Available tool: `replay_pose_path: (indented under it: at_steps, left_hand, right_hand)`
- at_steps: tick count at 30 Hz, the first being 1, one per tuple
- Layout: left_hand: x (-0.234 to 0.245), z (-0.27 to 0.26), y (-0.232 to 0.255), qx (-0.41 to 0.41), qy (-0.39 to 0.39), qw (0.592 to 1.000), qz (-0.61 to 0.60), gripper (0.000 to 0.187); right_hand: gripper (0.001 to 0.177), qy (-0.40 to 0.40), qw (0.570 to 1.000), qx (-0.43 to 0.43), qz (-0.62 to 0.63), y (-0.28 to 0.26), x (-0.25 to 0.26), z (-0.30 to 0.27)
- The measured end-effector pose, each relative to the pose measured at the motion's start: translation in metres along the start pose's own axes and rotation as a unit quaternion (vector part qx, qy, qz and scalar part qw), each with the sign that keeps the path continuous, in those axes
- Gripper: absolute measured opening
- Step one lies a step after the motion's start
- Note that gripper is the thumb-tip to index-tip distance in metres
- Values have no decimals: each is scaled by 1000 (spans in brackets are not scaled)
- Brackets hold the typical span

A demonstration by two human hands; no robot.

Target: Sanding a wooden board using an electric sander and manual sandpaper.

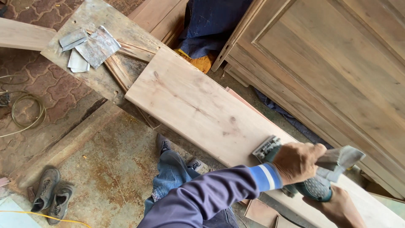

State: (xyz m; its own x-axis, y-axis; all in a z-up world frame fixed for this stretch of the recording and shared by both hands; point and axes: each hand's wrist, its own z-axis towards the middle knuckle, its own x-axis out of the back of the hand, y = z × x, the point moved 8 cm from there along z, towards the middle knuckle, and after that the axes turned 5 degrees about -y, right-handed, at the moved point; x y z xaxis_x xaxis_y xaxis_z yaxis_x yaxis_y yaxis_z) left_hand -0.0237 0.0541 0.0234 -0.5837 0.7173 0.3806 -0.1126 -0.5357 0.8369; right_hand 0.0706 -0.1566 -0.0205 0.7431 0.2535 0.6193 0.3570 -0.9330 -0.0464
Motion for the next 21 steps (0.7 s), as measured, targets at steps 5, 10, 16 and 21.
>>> replay_pose_path:
  at_steps: [5,10,16,21]
  left_hand:
    - [-25,-4,22,-13,-33,999,-13,25]
    - [7,-3,11,-18,-13,1000,-5,31]
    - [69,-5,-38,4,8,1000,-16,30]
    - [173,-4,-74,27,75,996,-28,26]
  right_hand:
    - [54,17,1000,-9,17,68,-19,15]
    - [58,18,999,33,-8,47,-34,62]
    - [69,21,992,61,-106,-14,-36,93]
    - [47,1,987,122,-107,-195,-6,18]
